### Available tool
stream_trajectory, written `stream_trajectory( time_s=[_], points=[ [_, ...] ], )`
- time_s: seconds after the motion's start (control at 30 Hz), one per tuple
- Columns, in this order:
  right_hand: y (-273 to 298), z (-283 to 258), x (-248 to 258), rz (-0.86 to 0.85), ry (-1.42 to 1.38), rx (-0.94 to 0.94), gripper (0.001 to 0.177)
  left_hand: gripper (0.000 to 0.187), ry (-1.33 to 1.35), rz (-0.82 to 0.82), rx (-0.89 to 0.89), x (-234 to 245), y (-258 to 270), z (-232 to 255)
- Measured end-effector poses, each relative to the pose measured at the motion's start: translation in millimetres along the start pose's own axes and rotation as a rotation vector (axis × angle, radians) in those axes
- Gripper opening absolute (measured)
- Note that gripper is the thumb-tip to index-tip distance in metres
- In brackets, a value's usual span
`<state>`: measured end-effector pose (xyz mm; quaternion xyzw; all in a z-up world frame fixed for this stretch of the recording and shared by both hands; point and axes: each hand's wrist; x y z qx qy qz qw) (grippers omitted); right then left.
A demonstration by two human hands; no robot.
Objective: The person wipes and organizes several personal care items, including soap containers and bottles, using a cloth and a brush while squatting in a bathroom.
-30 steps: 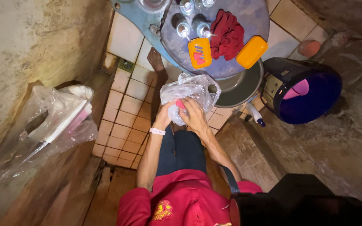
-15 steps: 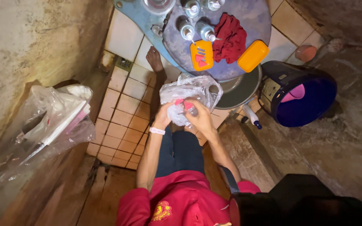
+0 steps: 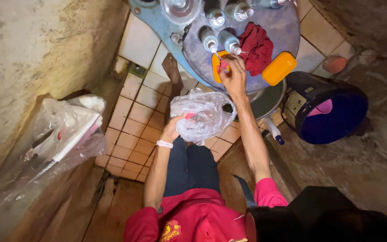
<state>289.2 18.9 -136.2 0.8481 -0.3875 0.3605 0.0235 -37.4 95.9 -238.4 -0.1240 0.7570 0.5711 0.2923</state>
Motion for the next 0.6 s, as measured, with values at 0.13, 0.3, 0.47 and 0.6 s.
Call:
stream_trajectory(
  time_s=[0.13,0.3,0.47,0.6],
  points=[
    [4.4,-3.2,-3.4,-0.01,0.196,0.022,0.029,0.04,0.0,-0.041,-0.017,-5.5,-2.1,4.8],
    [39.4,-50.4,28.5,0.218,0.051,-0.051,0.018,0.038,-0.002,-0.038,-0.039,-18.4,-8.9,12.2],
    [88.2,-123.2,32.2,-0.034,-0.062,-0.016,0.021,0.034,0.002,-0.048,-0.081,-46.0,-9.7,5.9],
    [95.1,-132.3,15.5,-0.163,-0.063,-0.082,0.047,0.033,-0.019,0.003,-0.162,-70.4,-4.8,-5.1]
  ],
)
Point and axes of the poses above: each hand's wrist, its own y-axis away from the middle knuckle, its own x-axis out of the back of the hand, z = x × y, and after that the axes turned 11 degrees about x, right-handed
